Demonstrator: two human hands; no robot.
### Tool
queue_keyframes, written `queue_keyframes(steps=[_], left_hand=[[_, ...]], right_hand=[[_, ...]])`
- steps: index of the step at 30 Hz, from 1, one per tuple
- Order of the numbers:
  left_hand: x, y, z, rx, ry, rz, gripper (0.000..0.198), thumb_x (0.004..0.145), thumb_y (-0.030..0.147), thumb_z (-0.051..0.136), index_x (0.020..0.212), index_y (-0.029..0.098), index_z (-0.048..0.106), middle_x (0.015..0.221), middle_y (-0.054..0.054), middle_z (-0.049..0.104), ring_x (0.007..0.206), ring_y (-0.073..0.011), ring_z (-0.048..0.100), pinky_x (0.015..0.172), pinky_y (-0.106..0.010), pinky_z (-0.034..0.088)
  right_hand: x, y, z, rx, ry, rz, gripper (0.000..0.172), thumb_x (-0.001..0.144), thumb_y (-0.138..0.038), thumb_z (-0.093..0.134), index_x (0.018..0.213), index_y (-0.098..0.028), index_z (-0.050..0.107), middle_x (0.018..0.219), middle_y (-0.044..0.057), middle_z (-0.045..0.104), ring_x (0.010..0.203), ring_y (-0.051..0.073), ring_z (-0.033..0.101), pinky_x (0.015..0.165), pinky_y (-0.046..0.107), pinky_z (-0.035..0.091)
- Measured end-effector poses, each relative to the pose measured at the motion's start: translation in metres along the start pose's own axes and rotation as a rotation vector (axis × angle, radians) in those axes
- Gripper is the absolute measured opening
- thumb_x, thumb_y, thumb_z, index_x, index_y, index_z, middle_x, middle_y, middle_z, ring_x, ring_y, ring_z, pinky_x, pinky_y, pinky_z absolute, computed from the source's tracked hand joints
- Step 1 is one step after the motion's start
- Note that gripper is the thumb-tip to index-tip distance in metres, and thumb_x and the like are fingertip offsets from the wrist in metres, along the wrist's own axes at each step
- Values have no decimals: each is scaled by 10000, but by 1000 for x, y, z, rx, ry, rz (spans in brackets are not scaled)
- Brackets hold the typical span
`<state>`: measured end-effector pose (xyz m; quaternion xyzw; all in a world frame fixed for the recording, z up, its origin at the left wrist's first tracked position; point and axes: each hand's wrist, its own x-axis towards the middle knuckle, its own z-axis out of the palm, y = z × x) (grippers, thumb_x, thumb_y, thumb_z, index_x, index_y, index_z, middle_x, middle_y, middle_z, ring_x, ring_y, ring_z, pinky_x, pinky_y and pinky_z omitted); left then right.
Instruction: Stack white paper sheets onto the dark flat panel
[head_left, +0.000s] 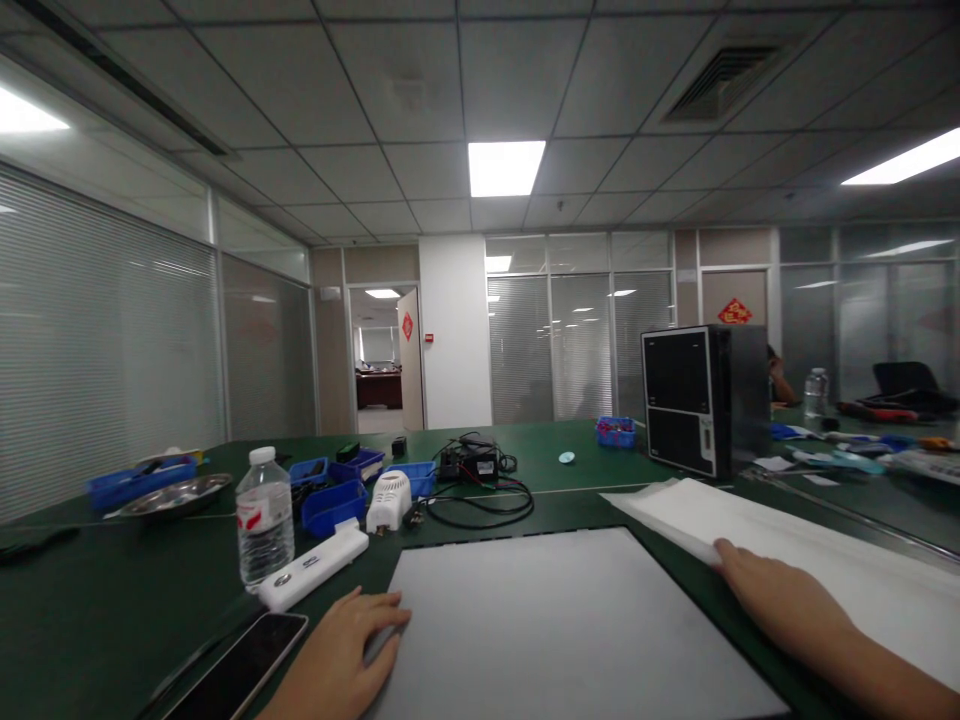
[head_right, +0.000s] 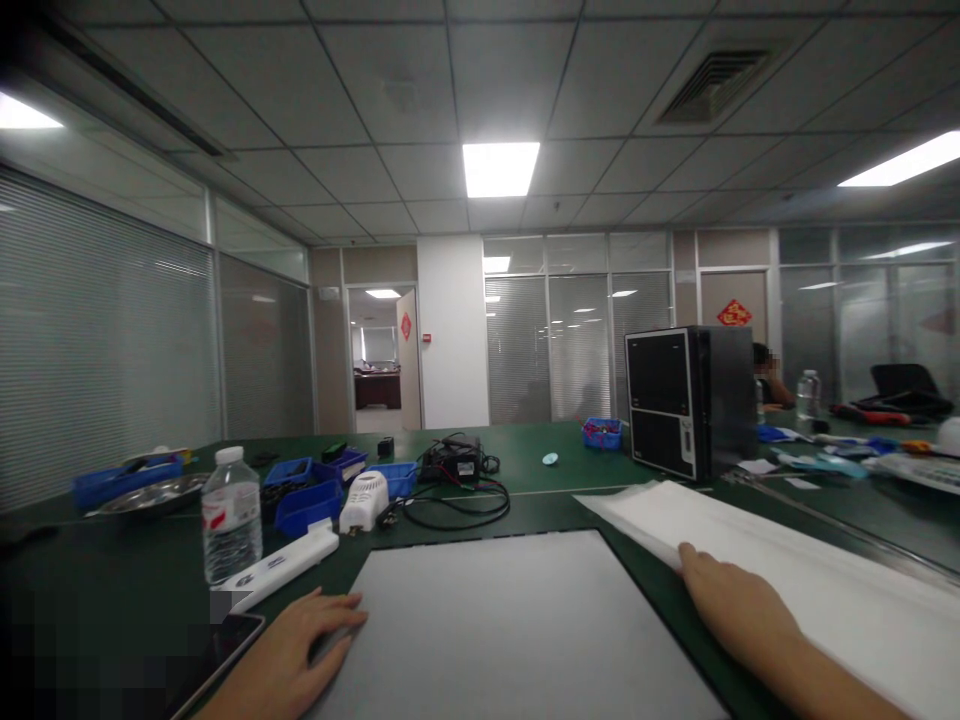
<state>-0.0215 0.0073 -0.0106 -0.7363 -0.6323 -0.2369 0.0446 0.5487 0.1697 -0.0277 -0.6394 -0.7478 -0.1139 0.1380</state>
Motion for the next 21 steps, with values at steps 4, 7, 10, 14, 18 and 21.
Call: queue_keyframes(steps=[4,7,10,14,18,21], left_hand=[[0,1,0,-15,-4,-29,304,884,423,587,1132,380,757,1303,11,717,1247,-280,640,1186,-523,390],[-1,3,0,-22,-3,-44,311,877,409,587,1135,375,757,1311,9,712,1252,-287,635,1174,-511,412],[-1,4,0,-22,-20,-54,326,884,401,567,1150,364,752,1335,5,697,1267,-289,623,1146,-492,451],[-1,3,0,-8,-41,-61,341,890,400,557,1175,358,739,1367,3,675,1288,-278,608,1148,-467,452],[0,2,0,-7,-44,-54,345,900,388,546,1187,346,733,1383,-9,663,1296,-274,601,1148,-465,450],[-1,1,1,-18,-29,-53,353,898,382,555,1200,327,729,1394,-21,655,1300,-276,596,1150,-459,449]], right_hand=[[-11,-37,-21,115,56,-167,513,964,-434,357,1311,-178,635,1296,171,682,1161,360,655,1012,548,505],[-31,-72,-44,322,-22,-332,472,945,-518,448,1283,-278,673,1280,84,706,1167,329,658,1058,521,494],[-52,-97,-62,407,-226,-484,461,955,-568,449,1340,-385,624,1375,17,651,1260,298,600,1126,502,441],[-56,-102,-66,422,-268,-562,493,949,-585,467,1399,-408,561,1465,5,574,1341,281,529,1164,472,397],[-38,-86,-55,242,-21,-334,470,966,-535,400,1146,-282,752,1263,97,710,1155,333,650,1053,559,469],[-30,-75,-47,195,-19,-238,483,958,-515,390,997,-247,790,1047,115,769,946,320,707,906,523,540]])
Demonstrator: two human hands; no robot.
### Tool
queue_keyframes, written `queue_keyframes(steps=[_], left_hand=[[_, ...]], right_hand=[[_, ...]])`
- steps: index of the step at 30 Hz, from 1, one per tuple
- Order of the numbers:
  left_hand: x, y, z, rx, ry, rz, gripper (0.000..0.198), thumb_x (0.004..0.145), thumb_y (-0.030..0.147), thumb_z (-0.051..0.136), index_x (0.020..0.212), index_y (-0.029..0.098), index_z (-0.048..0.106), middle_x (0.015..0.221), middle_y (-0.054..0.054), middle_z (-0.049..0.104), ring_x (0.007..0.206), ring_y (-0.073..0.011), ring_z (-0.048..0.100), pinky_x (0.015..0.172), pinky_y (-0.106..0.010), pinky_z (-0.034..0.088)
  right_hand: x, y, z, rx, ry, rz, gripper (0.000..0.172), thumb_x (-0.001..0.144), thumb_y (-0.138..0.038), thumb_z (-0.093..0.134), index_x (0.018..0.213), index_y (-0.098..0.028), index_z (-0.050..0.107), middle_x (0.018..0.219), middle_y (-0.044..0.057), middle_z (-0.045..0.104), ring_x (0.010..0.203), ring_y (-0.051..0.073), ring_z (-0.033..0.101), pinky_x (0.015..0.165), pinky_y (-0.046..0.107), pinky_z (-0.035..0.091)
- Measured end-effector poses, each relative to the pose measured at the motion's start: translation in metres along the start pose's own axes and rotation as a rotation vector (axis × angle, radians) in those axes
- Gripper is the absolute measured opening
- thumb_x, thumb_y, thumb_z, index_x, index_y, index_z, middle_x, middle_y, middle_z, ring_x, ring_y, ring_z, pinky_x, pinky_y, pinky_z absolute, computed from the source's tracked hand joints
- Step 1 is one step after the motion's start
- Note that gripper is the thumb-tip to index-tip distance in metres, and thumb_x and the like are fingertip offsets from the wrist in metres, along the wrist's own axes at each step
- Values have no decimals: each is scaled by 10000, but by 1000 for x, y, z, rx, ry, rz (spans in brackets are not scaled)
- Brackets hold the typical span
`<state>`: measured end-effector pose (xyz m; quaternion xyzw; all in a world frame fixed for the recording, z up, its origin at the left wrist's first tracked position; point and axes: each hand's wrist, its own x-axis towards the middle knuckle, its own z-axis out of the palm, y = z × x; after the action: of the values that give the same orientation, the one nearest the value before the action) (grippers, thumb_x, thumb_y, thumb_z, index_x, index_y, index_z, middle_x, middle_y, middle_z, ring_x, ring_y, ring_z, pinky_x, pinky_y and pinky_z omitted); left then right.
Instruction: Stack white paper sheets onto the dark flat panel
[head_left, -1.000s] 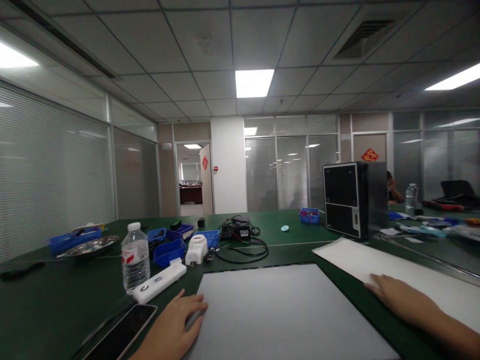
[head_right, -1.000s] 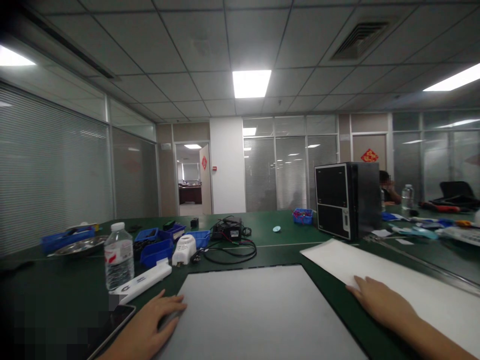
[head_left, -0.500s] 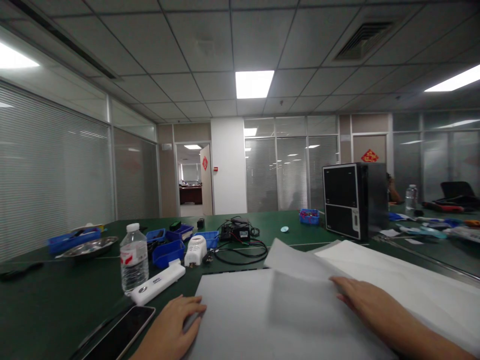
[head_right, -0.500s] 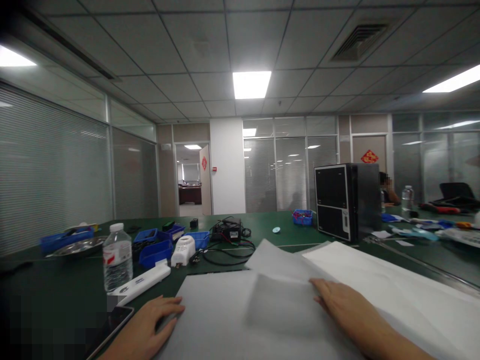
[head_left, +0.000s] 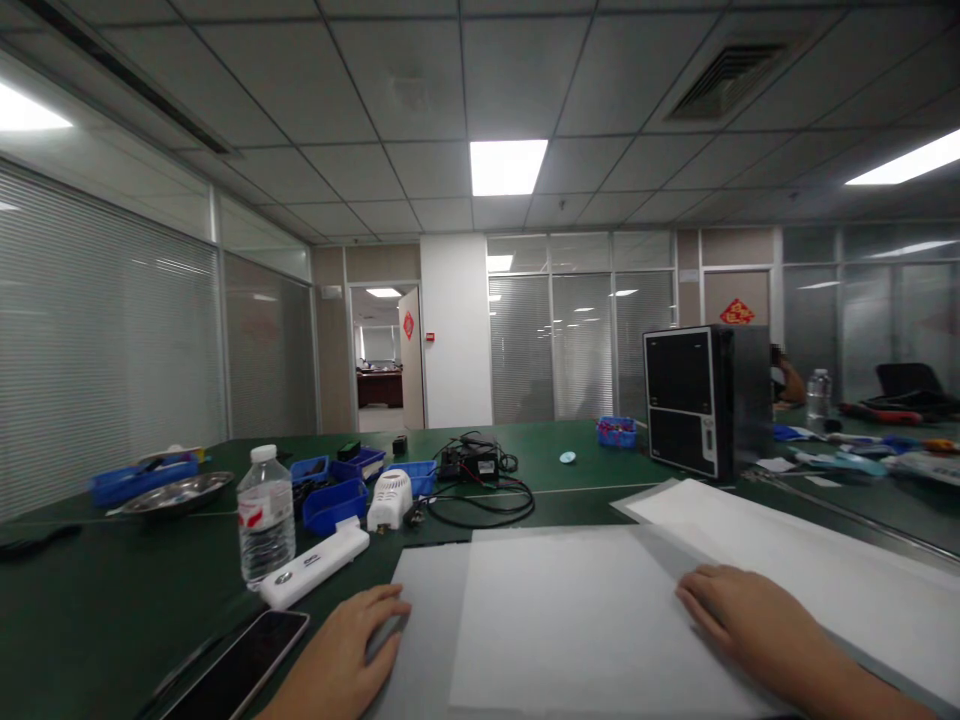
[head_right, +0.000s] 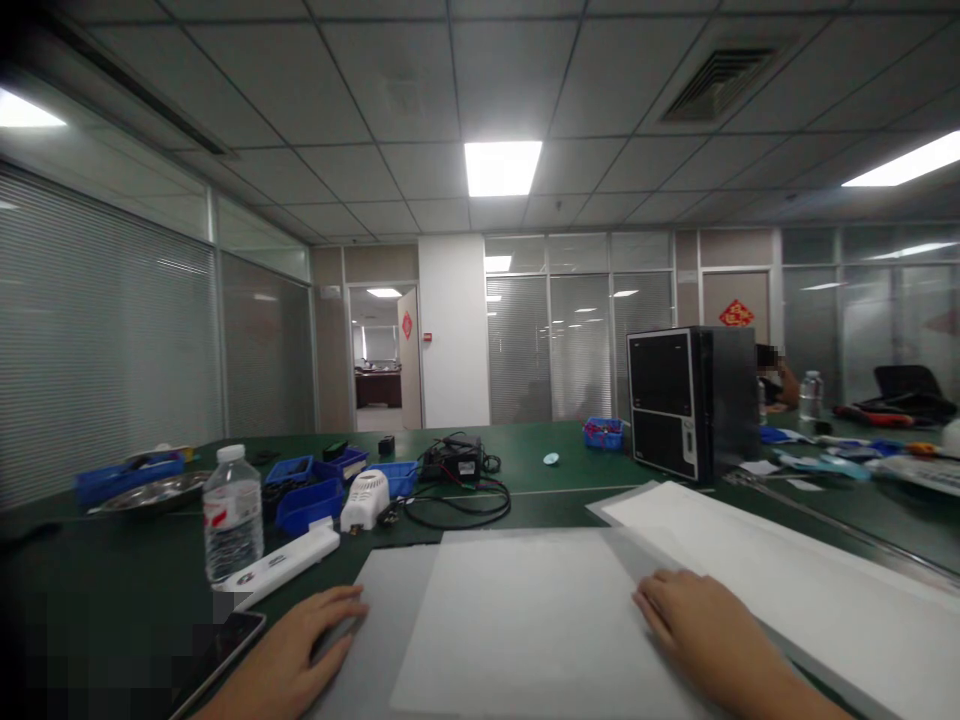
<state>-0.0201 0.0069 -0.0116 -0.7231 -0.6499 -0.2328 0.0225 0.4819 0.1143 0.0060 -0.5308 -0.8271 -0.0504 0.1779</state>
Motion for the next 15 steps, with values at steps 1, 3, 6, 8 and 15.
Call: queue_keyframes(steps=[1,3,6,8,15], left_hand=[[0,0,0,-2,4,0,360,901,387,554,1213,326,724,1403,-22,648,1309,-277,589,1154,-459,443],[0,0,-1,-6,-1,-5,385,909,408,548,1250,329,706,1433,-23,624,1333,-284,568,1164,-468,429],[0,1,-3,-24,-34,-25,427,922,452,538,1308,328,672,1479,-26,581,1370,-296,532,1178,-483,402],[0,2,-5,-47,-54,-31,440,930,483,534,1324,333,659,1492,-22,563,1382,-291,519,1185,-476,388],[-2,1,-7,-53,-104,-33,487,915,502,546,1366,335,622,1525,-19,518,1408,-310,483,1186,-501,375]], right_hand=[[0,2,2,20,-14,4,490,958,-526,386,995,-252,791,1026,109,771,922,309,709,887,505,546],[-2,0,3,56,-33,-20,508,962,-552,372,1026,-266,787,1063,100,767,945,305,704,906,498,539],[-4,-13,0,79,-89,-90,523,975,-576,338,1082,-307,773,1148,72,750,1043,306,679,976,516,509],[-6,-24,-3,102,-125,-130,515,981,-583,332,1105,-329,762,1183,53,740,1098,294,660,1025,510,486],[-16,-40,0,260,-145,-220,473,964,-602,413,1233,-345,704,1341,38,672,1273,286,578,1150,486,400]])
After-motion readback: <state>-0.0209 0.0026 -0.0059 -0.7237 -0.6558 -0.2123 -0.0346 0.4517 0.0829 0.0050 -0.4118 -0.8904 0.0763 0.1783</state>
